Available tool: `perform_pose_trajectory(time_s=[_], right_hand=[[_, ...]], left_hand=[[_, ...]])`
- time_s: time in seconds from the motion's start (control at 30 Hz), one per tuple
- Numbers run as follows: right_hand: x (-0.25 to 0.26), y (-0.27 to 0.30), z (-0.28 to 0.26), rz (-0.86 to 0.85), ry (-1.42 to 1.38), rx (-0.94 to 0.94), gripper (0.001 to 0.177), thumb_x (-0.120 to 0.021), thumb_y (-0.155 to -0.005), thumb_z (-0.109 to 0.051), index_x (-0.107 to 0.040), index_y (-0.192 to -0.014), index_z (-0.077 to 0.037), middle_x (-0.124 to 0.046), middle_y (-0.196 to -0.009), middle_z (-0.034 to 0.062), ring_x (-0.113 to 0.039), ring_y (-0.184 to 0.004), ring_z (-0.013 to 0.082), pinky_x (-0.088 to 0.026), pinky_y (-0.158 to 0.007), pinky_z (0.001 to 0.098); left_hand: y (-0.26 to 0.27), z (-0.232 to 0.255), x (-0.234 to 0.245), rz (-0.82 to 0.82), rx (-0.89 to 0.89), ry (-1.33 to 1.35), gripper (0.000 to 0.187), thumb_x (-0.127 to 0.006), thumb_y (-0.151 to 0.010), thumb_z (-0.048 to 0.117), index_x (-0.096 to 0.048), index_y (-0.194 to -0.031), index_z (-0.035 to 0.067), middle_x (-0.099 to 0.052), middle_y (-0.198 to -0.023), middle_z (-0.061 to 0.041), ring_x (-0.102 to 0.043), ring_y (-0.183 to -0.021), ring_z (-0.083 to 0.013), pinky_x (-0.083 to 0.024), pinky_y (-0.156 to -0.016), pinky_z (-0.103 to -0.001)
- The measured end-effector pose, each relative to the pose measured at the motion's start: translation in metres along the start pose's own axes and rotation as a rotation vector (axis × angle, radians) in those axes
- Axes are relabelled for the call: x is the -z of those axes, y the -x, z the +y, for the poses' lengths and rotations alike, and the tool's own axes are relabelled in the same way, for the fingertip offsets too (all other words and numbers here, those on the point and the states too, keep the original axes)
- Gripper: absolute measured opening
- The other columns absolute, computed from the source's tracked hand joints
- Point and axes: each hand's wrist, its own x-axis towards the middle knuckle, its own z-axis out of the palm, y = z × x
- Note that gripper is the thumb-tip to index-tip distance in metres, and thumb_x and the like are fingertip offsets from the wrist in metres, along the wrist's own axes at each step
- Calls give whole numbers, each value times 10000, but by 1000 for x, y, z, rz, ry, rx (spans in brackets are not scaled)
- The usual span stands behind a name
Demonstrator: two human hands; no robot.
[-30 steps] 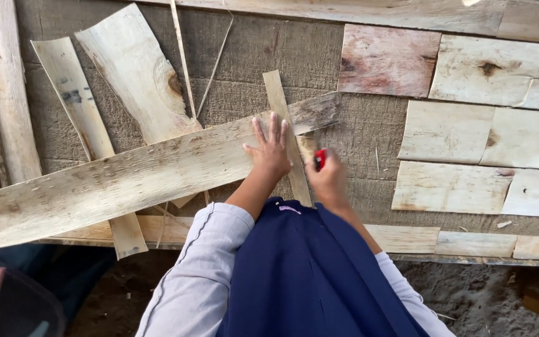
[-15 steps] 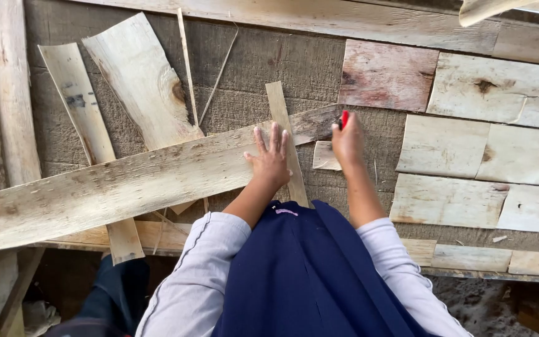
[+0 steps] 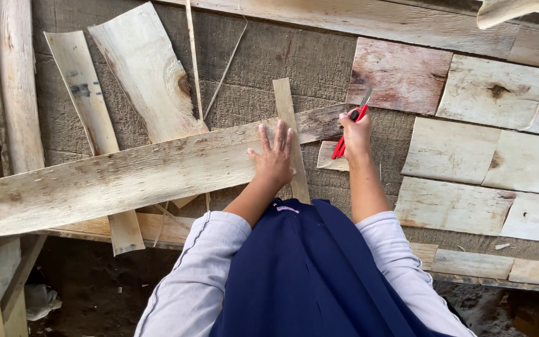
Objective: The person uses a red utility knife to cut thin wooden planks on a workbench. They position the planks, score them with the knife, and separate the pieces, arranging some cut pieces on the bench surface.
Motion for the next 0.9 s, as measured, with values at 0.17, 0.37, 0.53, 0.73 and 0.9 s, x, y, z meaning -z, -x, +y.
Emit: perform_pose_trajectory(time_s=[0.17,0.37,0.53,0.73,0.9], right_hand=[[-1,4,-11,-30,-93,-14,280,-787,-838,-48,-525,-915,-109,-487,-792,-38,-511,-728,99,-413,-714,234],[-3,4,-9,-79,49,45,284,-784,-842,-63,-522,-942,-105,-466,-777,-37,-498,-697,114,-408,-674,256],[-10,1,-2,-43,185,136,269,-774,-843,-56,-524,-921,-120,-506,-770,-1,-511,-704,130,-441,-681,296],[-26,34,-23,86,423,257,291,-766,-854,-97,-522,-1008,-136,-669,-871,121,-697,-843,342,-525,-748,449],[-71,109,-83,-44,525,500,121,-655,-959,-95,-549,-1008,-66,-637,-852,205,-671,-862,462,-529,-754,565]], left_hand=[[1,1,-5,25,-6,0,1085,-789,-843,449,-127,-1652,158,114,-1711,-123,118,-1481,-584,-334,-953,-850],[0,1,-6,33,-10,22,1052,-779,-851,419,-142,-1646,156,116,-1709,-134,135,-1470,-581,-338,-961,-840],[-5,2,-4,16,0,5,1072,-787,-843,410,-130,-1647,144,111,-1706,-150,126,-1469,-591,-352,-939,-850],[-5,4,-3,-11,8,-18,1105,-803,-835,422,-115,-1652,143,105,-1707,-153,115,-1472,-602,-336,-918,-874],[0,6,10,-87,10,-88,883,-726,-834,494,-383,-1574,157,-130,-1695,-169,138,-1469,-604,-322,-906,-894]])
